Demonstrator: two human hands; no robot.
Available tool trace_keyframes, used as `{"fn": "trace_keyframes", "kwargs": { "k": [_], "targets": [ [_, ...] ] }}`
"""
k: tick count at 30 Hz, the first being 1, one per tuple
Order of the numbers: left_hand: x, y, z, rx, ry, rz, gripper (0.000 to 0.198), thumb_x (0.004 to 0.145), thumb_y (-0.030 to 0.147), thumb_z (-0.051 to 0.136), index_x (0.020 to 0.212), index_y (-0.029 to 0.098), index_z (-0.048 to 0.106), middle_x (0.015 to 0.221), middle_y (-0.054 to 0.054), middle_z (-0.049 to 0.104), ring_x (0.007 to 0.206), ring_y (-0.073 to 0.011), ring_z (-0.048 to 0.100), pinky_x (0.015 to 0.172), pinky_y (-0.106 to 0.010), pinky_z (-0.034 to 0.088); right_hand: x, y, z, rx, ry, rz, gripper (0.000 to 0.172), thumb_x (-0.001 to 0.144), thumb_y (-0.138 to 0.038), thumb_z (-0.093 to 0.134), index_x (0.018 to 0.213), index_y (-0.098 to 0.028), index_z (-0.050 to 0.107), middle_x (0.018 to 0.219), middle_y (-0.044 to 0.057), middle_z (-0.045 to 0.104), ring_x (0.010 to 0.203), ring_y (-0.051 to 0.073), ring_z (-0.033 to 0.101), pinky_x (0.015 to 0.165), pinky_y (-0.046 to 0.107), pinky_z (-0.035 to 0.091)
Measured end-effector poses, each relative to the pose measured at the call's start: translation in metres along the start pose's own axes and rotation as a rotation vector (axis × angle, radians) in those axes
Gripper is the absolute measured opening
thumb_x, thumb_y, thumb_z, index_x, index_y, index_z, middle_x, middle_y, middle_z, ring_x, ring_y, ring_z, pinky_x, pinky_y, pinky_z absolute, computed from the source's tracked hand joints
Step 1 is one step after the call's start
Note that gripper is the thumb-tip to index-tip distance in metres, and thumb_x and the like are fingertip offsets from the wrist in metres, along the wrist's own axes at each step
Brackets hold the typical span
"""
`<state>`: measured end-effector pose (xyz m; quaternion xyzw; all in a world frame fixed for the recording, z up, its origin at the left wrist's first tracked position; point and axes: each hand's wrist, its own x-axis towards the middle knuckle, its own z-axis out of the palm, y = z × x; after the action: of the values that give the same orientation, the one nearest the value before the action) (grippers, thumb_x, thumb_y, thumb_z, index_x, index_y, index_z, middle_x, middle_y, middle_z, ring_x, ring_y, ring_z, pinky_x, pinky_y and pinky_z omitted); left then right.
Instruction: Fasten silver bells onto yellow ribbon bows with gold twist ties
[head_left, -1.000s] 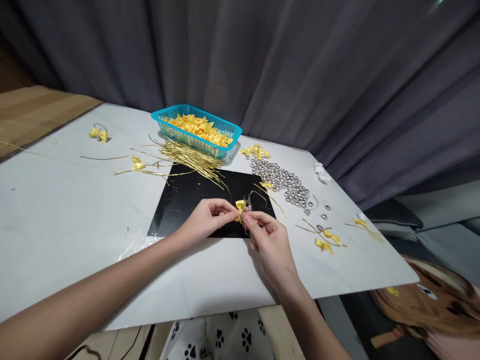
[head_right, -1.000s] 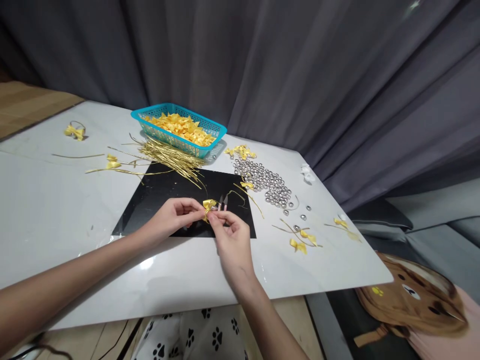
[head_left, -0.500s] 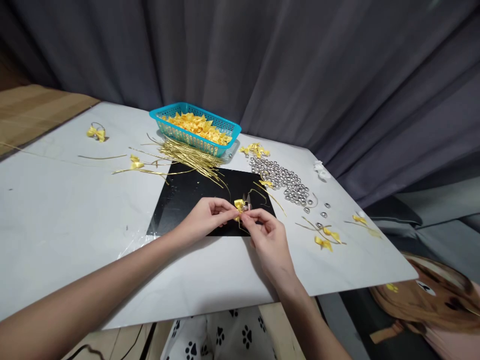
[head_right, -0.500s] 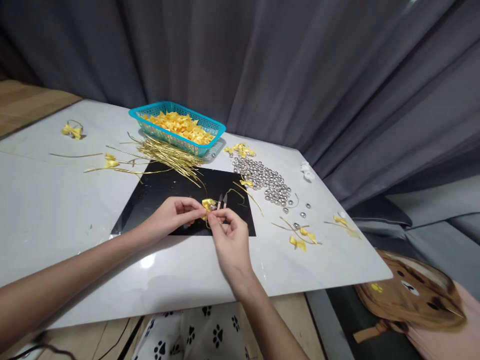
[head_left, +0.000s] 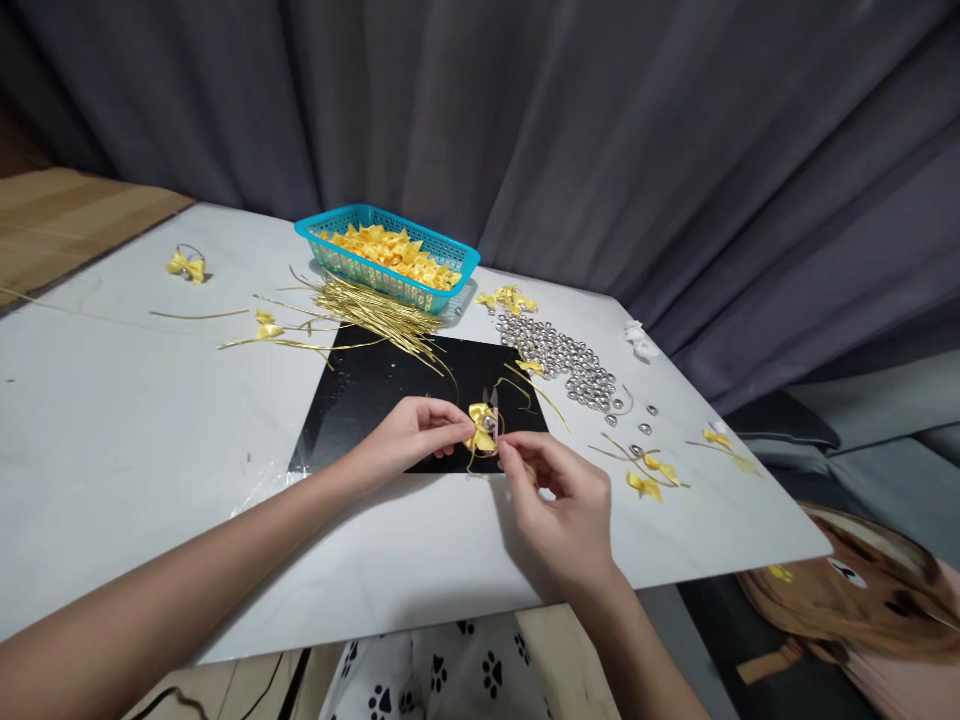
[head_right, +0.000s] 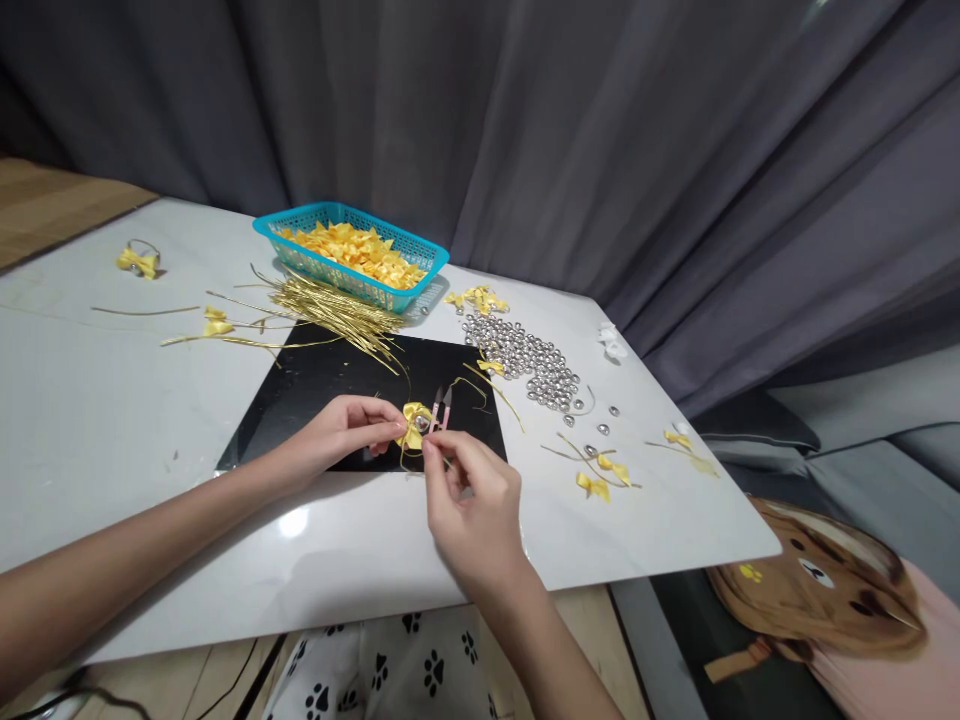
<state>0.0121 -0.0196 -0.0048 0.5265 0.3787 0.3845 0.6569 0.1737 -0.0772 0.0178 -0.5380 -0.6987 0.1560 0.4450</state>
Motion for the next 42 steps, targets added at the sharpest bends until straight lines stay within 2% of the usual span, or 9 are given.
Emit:
{"fn": "trace_keyframes", "kwargs": {
  "k": [3,11,42],
  "targets": [
    [-0.0007,0.0007,0.0001,-0.006,-0.007,-0.01,0.011,0.068,0.026,0.067,0.068,0.015,0.067,0.059,0.002,0.06,0.052,-0.0079,0.046,0.054,-0.022,0.037,0.0009,0.0004,0.0011,-0.049,-0.048,-0.021,0.011,0.083,-0.018,0.052,0.077,-0.016,0.061,0.062,0.001,0.058,0.045,0.008,0.041,0.045,0.021,0.036],
    [-0.0023,0.0037,0.0005,-0.023,-0.003,-0.025,0.011,0.067,0.026,0.067,0.067,0.015,0.067,0.059,0.002,0.059,0.052,-0.0078,0.045,0.054,-0.022,0.036,0.0022,0.0035,-0.0005,-0.047,-0.068,0.02,0.012,0.084,-0.02,0.051,0.075,-0.016,0.058,0.058,-0.001,0.05,0.048,0.008,0.043,0.046,0.021,0.035],
    [-0.0025,0.0058,0.0013,0.003,0.019,-0.004,0.016,0.066,0.031,0.066,0.067,0.014,0.065,0.057,0.001,0.056,0.053,-0.0092,0.043,0.053,-0.022,0.035,0.0053,0.0011,-0.0059,-0.041,-0.095,0.023,0.011,0.082,-0.018,0.05,0.073,-0.016,0.055,0.059,-0.001,0.049,0.048,0.008,0.041,0.045,0.019,0.035]
  ]
}}
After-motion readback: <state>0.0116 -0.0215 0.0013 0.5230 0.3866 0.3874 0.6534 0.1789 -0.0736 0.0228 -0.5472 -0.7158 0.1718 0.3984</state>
